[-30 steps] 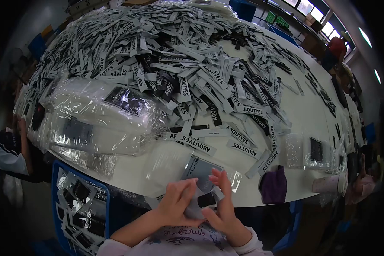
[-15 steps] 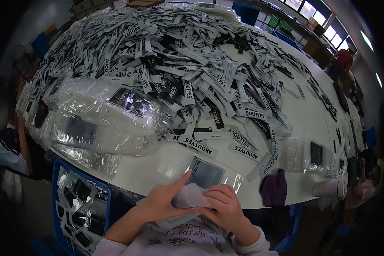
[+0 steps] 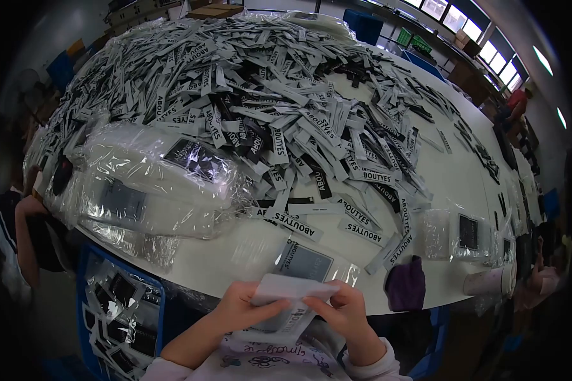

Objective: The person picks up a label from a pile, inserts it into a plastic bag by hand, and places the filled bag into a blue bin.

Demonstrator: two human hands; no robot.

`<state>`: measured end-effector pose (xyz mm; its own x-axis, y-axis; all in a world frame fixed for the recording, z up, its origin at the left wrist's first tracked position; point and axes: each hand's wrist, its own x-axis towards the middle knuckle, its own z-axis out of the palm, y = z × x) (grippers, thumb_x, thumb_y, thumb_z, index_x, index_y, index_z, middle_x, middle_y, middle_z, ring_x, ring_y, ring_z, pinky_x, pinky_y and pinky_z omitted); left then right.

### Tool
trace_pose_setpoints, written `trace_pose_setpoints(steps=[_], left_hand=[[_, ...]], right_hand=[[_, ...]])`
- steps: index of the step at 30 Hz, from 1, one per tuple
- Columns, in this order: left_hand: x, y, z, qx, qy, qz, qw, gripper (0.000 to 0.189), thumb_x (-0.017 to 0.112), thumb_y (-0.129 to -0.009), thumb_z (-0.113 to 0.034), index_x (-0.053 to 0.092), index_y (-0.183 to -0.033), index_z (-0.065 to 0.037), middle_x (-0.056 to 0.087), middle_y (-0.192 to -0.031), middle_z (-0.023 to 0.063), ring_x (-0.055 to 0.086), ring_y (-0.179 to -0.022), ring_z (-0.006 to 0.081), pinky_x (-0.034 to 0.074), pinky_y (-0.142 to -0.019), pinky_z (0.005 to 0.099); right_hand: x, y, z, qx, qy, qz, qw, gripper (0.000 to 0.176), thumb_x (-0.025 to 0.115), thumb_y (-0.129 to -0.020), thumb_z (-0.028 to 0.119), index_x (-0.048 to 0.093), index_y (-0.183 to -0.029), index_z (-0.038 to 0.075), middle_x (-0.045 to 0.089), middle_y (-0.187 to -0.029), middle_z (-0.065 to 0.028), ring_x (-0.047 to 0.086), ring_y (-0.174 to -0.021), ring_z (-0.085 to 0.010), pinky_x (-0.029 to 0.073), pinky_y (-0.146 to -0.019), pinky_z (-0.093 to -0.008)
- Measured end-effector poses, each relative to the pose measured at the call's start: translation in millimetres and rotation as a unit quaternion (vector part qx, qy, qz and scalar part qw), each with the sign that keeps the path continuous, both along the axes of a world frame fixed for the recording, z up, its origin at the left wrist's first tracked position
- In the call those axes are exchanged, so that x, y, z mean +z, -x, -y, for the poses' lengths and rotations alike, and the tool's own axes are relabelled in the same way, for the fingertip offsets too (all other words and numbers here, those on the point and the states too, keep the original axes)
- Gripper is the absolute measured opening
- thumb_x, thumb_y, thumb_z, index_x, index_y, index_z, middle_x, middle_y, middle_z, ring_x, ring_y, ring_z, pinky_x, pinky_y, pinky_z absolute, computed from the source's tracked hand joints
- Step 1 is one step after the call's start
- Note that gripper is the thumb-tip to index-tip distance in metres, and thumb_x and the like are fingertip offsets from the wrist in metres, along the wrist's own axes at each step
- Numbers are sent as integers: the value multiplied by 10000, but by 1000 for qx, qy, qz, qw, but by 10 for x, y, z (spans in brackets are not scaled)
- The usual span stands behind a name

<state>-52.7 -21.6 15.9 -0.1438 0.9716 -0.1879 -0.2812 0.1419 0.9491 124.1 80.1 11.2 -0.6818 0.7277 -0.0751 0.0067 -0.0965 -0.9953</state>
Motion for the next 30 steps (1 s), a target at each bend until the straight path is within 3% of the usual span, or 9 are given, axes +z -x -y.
trace_pose_setpoints(steps=[8, 12, 14, 18, 20, 24, 26, 27, 30], left_hand=[[-56, 11, 149, 62, -100, -140, 983, 171, 547, -803, -54, 614, -902, 68, 631, -881, 158, 606, -755, 183, 472, -681, 257], [67, 260, 356, 82, -143, -133, 977, 179, 493, -821, -20, 607, -936, 56, 632, -946, 153, 606, -842, 160, 472, -708, 251], [83, 450, 651, 79, -146, -262, 950, 200, 483, -798, -8, 616, -937, 45, 634, -939, 159, 609, -865, 238, 466, -746, 308], [364, 933, 1464, 189, 75, -516, 832, 236, 543, -735, 8, 636, -950, -22, 643, -920, 112, 591, -805, 268, 418, -771, 334], [281, 1089, 1867, 186, 245, -634, 709, 251, 579, -720, -17, 640, -960, -57, 647, -868, 90, 569, -842, 277, 371, -850, 356], [-375, 1097, 2483, 84, 547, -589, 589, 550, 680, -660, -184, 513, -1181, -122, 382, -1305, 124, 354, -1188, 306, 236, -967, 500], [-474, 966, 2451, 110, 464, -626, 617, 686, 716, -622, -227, 440, -1240, -112, 387, -1292, 144, 319, -1218, 324, 206, -995, 496], [-519, 897, 2373, 143, 374, -688, 605, 554, 694, -649, -157, 504, -1162, -64, 446, -1228, 155, 386, -1168, 323, 284, -961, 460], [-411, 709, 1612, 221, 122, -655, 713, 296, 627, -693, -17, 597, -988, -27, 572, -1024, 134, 535, -989, 316, 432, -814, 378]], right_hand=[[13, 169, -59, 102, -123, -23, 987, 107, 638, -731, -15, 633, -833, 17, 647, -806, -69, 593, -685, -164, 459, -658, -253], [123, 454, -81, 194, -189, 1, 963, 141, 665, -737, 48, 641, -875, 30, 643, -817, -82, 599, -716, -205, 470, -688, -282], [86, 604, -183, 226, -224, -9, 948, 158, 662, -756, 90, 640, -906, 44, 637, -862, -92, 606, -758, -216, 477, -705, -294], [-245, 923, -778, 36, -451, 100, 886, 193, 626, -775, 149, 609, -945, 60, 612, -873, -89, 588, -758, -248, 487, -686, -313], [-415, 997, -984, -2, -541, 110, 834, 212, 623, -764, 149, 600, -957, 63, 603, -837, -91, 579, -733, -260, 491, -665, -316], [-614, 991, -1170, 43, -604, 125, 786, 194, 586, -747, 106, 550, -933, 66, 576, -799, -86, 567, -669, -277, 483, -580, -336], [-548, 988, -1167, 23, -547, 170, 819, 113, 553, -753, 74, 508, -856, 61, 569, -791, -76, 570, -670, -279, 476, -550, -342], [-461, 1011, -1159, 27, -546, 174, 819, 113, 553, -753, 74, 508, -856, 61, 569, -791, -76, 570, -670, -279, 476, -550, -342], [-295, 1233, -1149, 42, -509, 214, 833, 147, 565, -754, 112, 531, -889, 64, 567, -830, -80, 575, -699, -271, 481, -587, -350]])
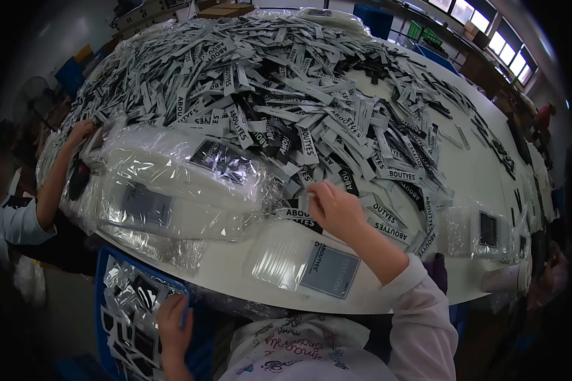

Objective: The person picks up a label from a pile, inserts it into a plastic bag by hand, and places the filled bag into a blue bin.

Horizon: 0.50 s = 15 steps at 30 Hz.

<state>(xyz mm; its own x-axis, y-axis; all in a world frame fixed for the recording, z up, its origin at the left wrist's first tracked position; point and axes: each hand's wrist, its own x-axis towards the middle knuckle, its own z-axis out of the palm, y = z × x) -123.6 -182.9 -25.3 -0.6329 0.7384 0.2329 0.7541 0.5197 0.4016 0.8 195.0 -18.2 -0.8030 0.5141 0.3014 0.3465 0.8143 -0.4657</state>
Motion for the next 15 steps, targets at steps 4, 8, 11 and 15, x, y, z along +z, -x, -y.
trace_pose_setpoints(steps=[4, 8, 11, 15], left_hand=[[120, -455, -1094, -314, -101, 57, 942, 294, 641, -695, -43, 604, -986, -37, 598, -991, 95, 574, -949, 256, 468, -773, 361], [143, -868, -1717, -481, -58, 63, 873, 419, 585, -760, -120, 493, -1164, -62, 464, -1241, 91, 424, -1176, 238, 366, -941, 380], [-92, -994, -1860, -467, 6, 0, 884, 458, 601, -782, -180, 466, -1209, -82, 421, -1287, 86, 385, -1215, 225, 330, -981, 376], [-210, -985, -1833, -467, -44, 28, 883, 407, 566, -799, -174, 481, -1180, -61, 473, -1234, 93, 434, -1168, 219, 368, -947, 361]], right_hand=[[-59, 251, -46, 116, -78, 134, 981, 304, 631, -727, 257, 562, -959, 73, 544, -918, -79, 580, -815, -258, 483, -682, -367], [-6, 186, -91, 99, -80, 255, 958, 354, 654, -703, 250, 544, -990, 74, 545, -914, -84, 584, -830, -268, 487, -681, -367], [25, 130, -144, 87, -80, 228, 966, 373, 651, -694, 201, 520, -1023, 86, 556, -891, -91, 584, -832, -281, 486, -670, -376], [24, 23, -174, 29, -50, 211, 976, 329, 663, -676, 157, 544, -977, 100, 585, -784, -72, 587, -781, -277, 480, -652, -365]])
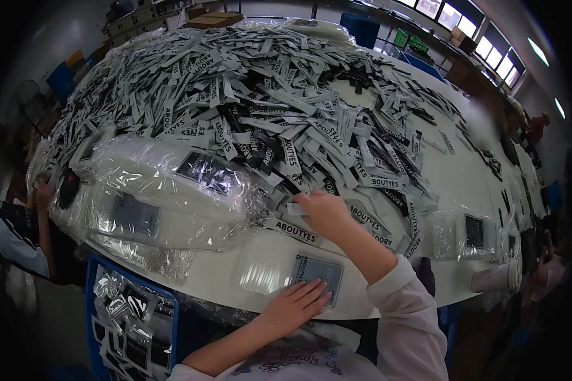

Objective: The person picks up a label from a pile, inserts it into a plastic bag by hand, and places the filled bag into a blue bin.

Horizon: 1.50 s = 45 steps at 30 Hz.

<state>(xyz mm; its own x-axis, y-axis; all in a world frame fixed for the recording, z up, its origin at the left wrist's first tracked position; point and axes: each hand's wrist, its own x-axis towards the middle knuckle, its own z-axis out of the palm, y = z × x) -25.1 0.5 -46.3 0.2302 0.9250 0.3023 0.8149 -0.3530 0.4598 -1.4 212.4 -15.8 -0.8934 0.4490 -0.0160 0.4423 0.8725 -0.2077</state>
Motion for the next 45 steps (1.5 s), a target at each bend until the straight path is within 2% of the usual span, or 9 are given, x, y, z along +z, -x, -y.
trace_pose_setpoints(steps=[9, 22, 25, 28, 29, 31, 32, 38, 45], left_hand=[[301, 63, -172, 78, -105, 29, 991, 287, 600, -749, -90, 584, -1032, -47, 617, -986, 78, 626, -865, 215, 521, -657, 291], [406, -138, -166, 66, -65, 60, 994, 378, 635, -641, -55, 603, -1017, -59, 550, -776, 14, 554, -615, 167, 458, -472, 271], [383, -164, -98, 41, -54, 72, 995, 457, 651, -624, -59, 575, -1074, -39, 552, -857, 47, 551, -681, 192, 467, -541, 279], [670, -279, -163, 30, -87, 5, 996, 436, 659, -596, -23, 600, -1028, -50, 552, -811, 83, 563, -662, 232, 468, -540, 309], [654, -243, -249, 17, -95, 5, 995, 436, 659, -596, -23, 600, -1028, -50, 552, -811, 83, 563, -662, 232, 468, -540, 309], [650, -290, -354, -4, -107, 26, 994, 440, 660, -597, -25, 596, -1032, -45, 551, -817, 87, 561, -673, 236, 468, -548, 311], [657, -307, -379, -13, -109, 37, 993, 443, 661, -597, -26, 594, -1034, -42, 550, -821, 89, 560, -678, 237, 467, -553, 312], [687, -274, -443, -66, -98, 82, 990, 456, 664, -599, -31, 580, -1047, -28, 545, -842, 101, 555, -711, 248, 466, -579, 319], [660, -229, -513, -95, -86, 149, 980, 473, 668, -602, -37, 564, -1062, -10, 540, -866, 116, 548, -749, 260, 464, -609, 327]], right_hand=[[627, -997, 207, -195, 195, -627, 729, 146, 476, -882, 45, 518, -992, -42, 601, -778, -102, 527, -590, -113, 453, -575, -242], [-434, -1926, 1275, -324, 186, -560, 740, 329, 402, -914, 382, 356, -814, 72, 381, -649, -48, 434, -532, -138, 419, -513, -271], [-230, -1919, 1327, -362, 326, -616, 619, 333, 403, -922, 355, 354, -739, 82, 328, -567, -1, 357, -409, -109, 309, -373, -234], [-89, -1991, 1289, -386, 414, -500, 656, 311, 429, -921, 325, 343, -734, 93, 351, -574, 4, 322, -396, -66, 221, -336, -218], [-82, -1992, 1263, -372, 579, -538, 486, 237, 474, -907, 276, 411, -803, 73, 422, -598, -9, 384, -411, -75, 263, -357, -208], [157, -1826, 1347, -455, 526, -482, 533, 196, 543, -873, 205, 467, -981, 60, 498, -652, -25, 453, -461, -79, 323, -394, -207], [76, -1788, 1353, -408, 381, -468, 685, 280, 610, -822, 148, 519, -1069, 52, 555, -700, -28, 531, -560, -78, 406, -476, -209], [240, -1682, 1548, -238, 444, -294, 813, 248, 641, -800, 154, 610, -1007, 19, 634, -799, -58, 558, -707, -83, 455, -649, -229], [328, -1430, 1634, -110, 428, -438, 783, 226, 654, -735, 112, 591, -935, 28, 597, -765, -92, 583, -666, -204, 462, -625, -288]])
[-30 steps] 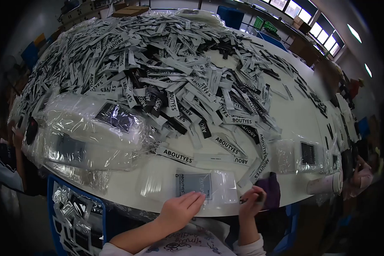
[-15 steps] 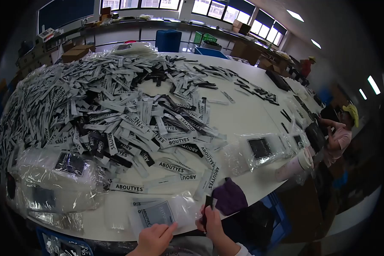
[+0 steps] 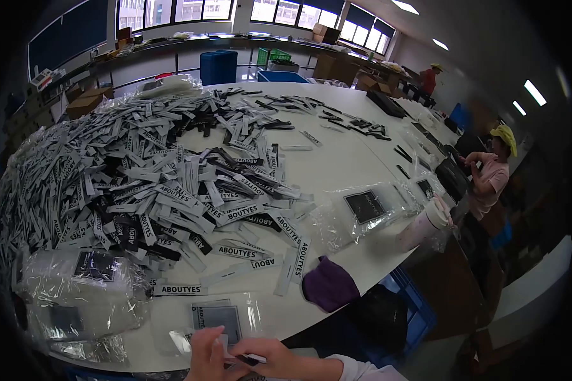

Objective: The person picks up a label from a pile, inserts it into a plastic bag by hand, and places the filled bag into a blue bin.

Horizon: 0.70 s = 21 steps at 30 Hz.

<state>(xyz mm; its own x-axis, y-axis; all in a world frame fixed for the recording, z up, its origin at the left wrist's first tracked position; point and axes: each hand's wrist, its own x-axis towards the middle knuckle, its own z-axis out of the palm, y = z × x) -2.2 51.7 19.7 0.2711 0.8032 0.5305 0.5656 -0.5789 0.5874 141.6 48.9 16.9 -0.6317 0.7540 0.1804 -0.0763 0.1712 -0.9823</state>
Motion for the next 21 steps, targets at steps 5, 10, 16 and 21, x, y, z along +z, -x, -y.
trace_pose_setpoints(steps=[5, 10, 16, 21], left_hand=[[-9, 1, 53, -29, 26, 55, 998, 486, 671, -604, -41, 553, -1073, 2, 536, -884, 126, 544, -777, 269, 462, -631, 333], [-16, 132, 299, 3, 61, 104, 993, 500, 674, -606, -45, 541, -1084, 15, 532, -901, 137, 539, -804, 277, 461, -653, 338], [-39, 307, 619, 89, 14, -70, 993, 702, 705, -598, -255, 463, -1197, 18, 488, -1049, 135, 497, -919, 252, 374, -769, 341], [-157, 207, 532, 191, 8, -59, 980, 819, 766, -532, -336, 425, -1161, 63, 463, -1074, 170, 466, -911, 296, 354, -789, 365]], right_hand=[[-396, 12, 49, 49, -70, 57, 995, 250, 671, -709, 135, 565, -907, 24, 575, -765, -94, 563, -660, -250, 454, -603, -300], [52, -29, -142, 107, -21, 52, 993, 264, 681, -741, 233, 550, -840, 25, 539, -678, -114, 532, -593, -278, 441, -553, -307], [-266, -188, -216, -55, -17, 74, 996, 302, 722, -715, 254, 516, -743, 36, 505, -552, -73, 510, -486, -184, 412, -471, -276], [230, 88, -287, -144, 76, -443, 882, 321, 388, -917, 394, 383, -849, 80, 485, -646, -102, 490, -514, -193, 479, -519, -357]])
